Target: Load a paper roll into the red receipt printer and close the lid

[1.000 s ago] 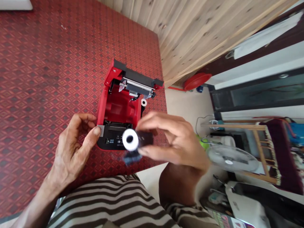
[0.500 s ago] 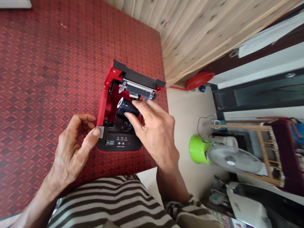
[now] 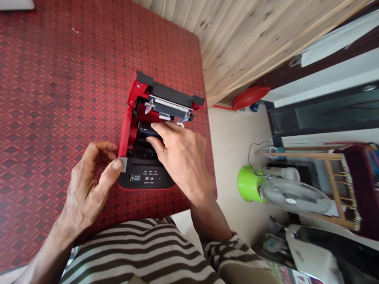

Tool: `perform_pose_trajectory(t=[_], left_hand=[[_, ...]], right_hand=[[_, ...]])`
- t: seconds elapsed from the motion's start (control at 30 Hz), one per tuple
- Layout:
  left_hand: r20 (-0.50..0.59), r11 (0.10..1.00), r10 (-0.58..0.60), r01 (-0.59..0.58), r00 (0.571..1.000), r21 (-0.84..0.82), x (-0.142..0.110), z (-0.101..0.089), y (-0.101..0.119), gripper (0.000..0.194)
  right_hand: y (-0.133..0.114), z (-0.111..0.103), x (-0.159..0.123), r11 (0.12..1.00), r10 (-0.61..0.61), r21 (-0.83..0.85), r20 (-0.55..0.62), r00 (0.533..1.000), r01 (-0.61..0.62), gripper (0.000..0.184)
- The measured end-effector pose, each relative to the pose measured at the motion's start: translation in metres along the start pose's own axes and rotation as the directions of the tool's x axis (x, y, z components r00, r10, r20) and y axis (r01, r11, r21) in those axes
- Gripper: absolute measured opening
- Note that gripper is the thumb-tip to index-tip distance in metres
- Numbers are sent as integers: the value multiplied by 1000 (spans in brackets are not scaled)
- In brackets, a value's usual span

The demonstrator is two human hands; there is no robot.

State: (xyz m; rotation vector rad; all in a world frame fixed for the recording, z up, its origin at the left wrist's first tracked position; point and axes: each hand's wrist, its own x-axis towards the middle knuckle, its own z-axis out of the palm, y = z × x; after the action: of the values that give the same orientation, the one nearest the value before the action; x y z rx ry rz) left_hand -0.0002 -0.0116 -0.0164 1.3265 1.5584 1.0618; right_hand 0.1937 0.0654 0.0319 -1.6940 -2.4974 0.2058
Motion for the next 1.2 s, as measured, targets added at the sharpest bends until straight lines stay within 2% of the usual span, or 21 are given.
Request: perform_pose_trajectory(t=[0.27, 0.57, 0.7, 0.9, 1.2], left_hand=[[7, 1000, -18, 18, 1000, 16, -1, 0, -1, 32], [14, 999, -23, 23, 1000, 32, -1, 2, -3, 32], [18, 999, -14, 13, 1000, 31, -2, 0, -3, 32], [18, 999, -9, 8, 1000, 39, -1, 0, -4, 33], [12, 999, 7, -8, 1000, 52, 2, 2, -1, 33]], right_hand=[[-3, -1, 14, 995, 12, -99, 91, 996, -3, 15], [-18, -14, 18, 974, 79, -226, 231, 970, -26, 25], [-17, -12, 17, 972, 99, -229, 198, 975, -52, 26], [-11, -8, 16, 979, 56, -204, 174, 983, -20, 27], [3, -9, -11, 995, -90, 51, 58, 994, 87, 20]])
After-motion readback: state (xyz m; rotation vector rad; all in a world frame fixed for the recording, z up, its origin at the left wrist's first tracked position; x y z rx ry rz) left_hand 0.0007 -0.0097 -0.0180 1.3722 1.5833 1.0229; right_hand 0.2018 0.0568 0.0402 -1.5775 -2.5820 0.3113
